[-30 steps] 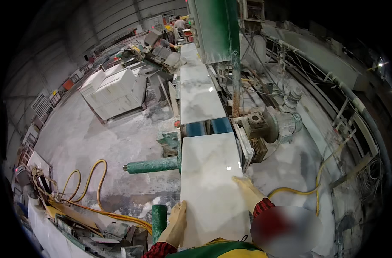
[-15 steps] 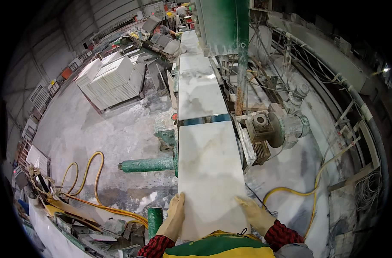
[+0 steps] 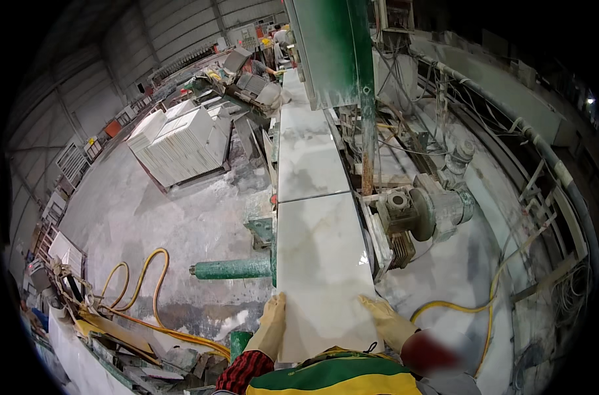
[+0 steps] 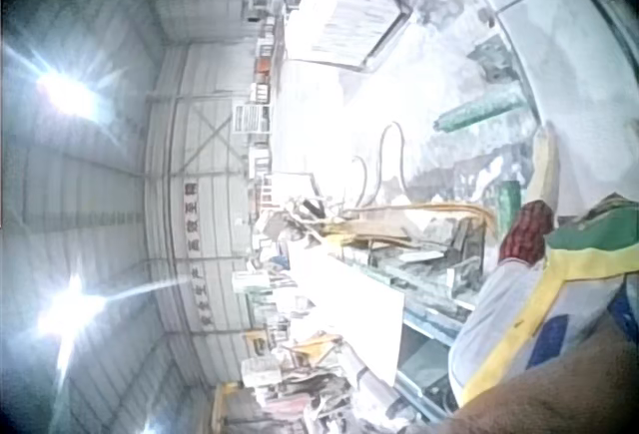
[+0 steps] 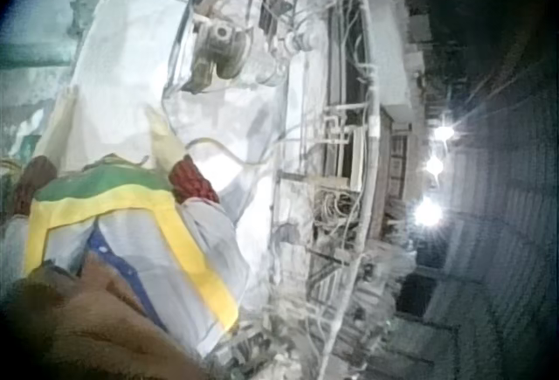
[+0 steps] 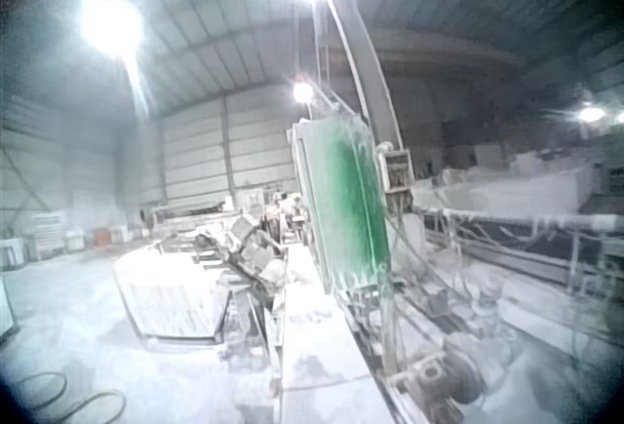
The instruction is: The person repeatedly picks up large white stone slabs from a conveyor, carries them to a processing machine, and places them onto the machine's rollers. The person then guides the slabs through the machine as they move along the rollers. This cycle is repeated multiple times throughout the clip.
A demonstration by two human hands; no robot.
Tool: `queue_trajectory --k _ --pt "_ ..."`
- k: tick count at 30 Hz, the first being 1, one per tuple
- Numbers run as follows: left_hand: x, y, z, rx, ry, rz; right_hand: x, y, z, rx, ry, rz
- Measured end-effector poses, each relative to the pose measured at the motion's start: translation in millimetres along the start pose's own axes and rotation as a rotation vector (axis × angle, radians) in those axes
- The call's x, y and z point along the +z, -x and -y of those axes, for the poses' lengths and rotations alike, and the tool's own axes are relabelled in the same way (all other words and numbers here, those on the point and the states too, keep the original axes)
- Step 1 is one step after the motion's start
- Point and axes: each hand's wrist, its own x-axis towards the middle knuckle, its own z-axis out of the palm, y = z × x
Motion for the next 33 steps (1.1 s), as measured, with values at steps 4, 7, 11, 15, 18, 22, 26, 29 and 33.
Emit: queue_trajectory --k 4,7,11,15,18,22,26,29,33 --pt "-5 9 -14 0.061 -0.033 -0.005 -2 -22 17 0.367 -0.570 0.007" --pt "2 -10 -7 -0.034 -0.076 0.050 -8 -34 30 0.496 -0.743 -0.019" --pt "18 -36 20 -0.031 -0.068 0.057 -13 -27 26 0.169 -0.217 -0.022" --pt "19 -31 20 0.181 -0.152 0.058 -15 -30 26 0.247 -0.343 -0.030" --pt "0 -10 -16 0.001 -0.041 0.069 -30 -43 46 0.384 -0.568 0.009" --pt "31 -62 35 -0.071 -0.020 -0.019 -14 -36 34 0.203 -0.547 -0.049" --pt "14 -40 -12 -0.120 -0.004 0.061 -15 -29 27 0.126 -0.476 -0.102" --pt "0 -33 -15 -0.144 0.040 0.068 -49 -41 74 0.213 -0.341 0.115" --pt "3 -31 -12 0.003 0.001 0.026 -60 -44 81 0.223 -0.224 0.167"
